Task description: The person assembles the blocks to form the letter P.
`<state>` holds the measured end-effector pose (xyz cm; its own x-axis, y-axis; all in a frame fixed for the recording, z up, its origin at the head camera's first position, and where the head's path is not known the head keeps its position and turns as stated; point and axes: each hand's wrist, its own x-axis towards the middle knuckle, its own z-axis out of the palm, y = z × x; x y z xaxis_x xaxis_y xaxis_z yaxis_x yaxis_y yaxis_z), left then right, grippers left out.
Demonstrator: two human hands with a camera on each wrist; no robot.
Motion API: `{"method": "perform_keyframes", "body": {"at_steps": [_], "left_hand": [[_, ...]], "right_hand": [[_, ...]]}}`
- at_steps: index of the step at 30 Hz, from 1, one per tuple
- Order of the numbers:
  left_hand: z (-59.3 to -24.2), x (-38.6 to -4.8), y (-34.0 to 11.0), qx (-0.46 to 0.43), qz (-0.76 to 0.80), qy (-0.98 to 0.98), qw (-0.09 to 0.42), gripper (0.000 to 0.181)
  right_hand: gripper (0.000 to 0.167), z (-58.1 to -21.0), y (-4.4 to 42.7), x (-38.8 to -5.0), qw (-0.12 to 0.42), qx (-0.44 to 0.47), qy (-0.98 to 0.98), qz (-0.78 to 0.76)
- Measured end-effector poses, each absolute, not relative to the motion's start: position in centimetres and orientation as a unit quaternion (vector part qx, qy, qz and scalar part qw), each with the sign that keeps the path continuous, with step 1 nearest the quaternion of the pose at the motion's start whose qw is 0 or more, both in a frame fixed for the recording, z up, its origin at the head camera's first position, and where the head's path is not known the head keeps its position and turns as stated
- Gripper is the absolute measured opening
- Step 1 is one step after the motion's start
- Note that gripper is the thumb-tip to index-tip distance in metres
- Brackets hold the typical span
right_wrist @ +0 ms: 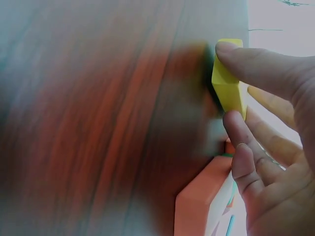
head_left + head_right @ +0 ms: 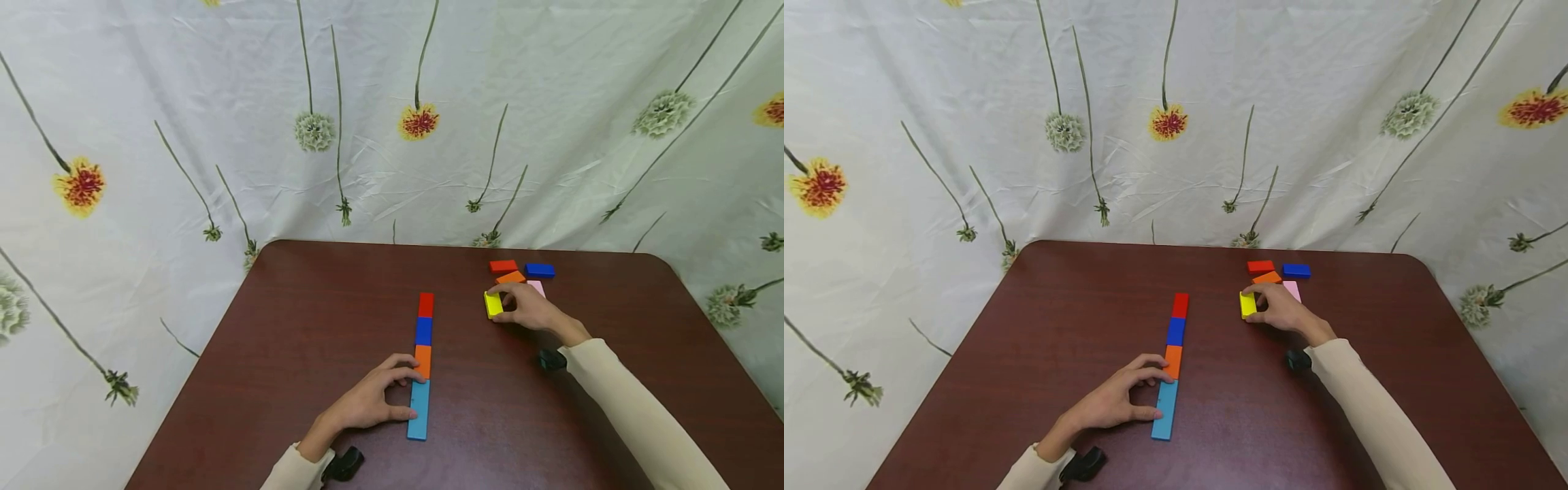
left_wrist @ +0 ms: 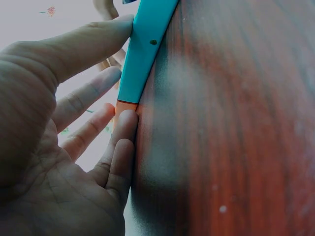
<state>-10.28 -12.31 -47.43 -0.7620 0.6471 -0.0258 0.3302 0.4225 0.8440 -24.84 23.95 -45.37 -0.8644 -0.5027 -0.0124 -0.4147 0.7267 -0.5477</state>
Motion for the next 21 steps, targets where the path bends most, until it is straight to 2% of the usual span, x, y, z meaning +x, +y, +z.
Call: {"method": "perform_keyframes", "body": {"at_steps": [12,21], "left_hand": [[-47.4,-10.1,-12.1,0.305,0.447,0.824,0.166,0.044],[-47.0,-9.7,-12.1,0.292,0.436,0.833,0.173,0.045]], "right_hand": [[0.054,-45.2,21.7,-25.5,0.073,-0.221,0.922,-0.308],[0.053,-45.2,19.3,-26.2,0.066,-0.234,0.915,-0.321]]}}
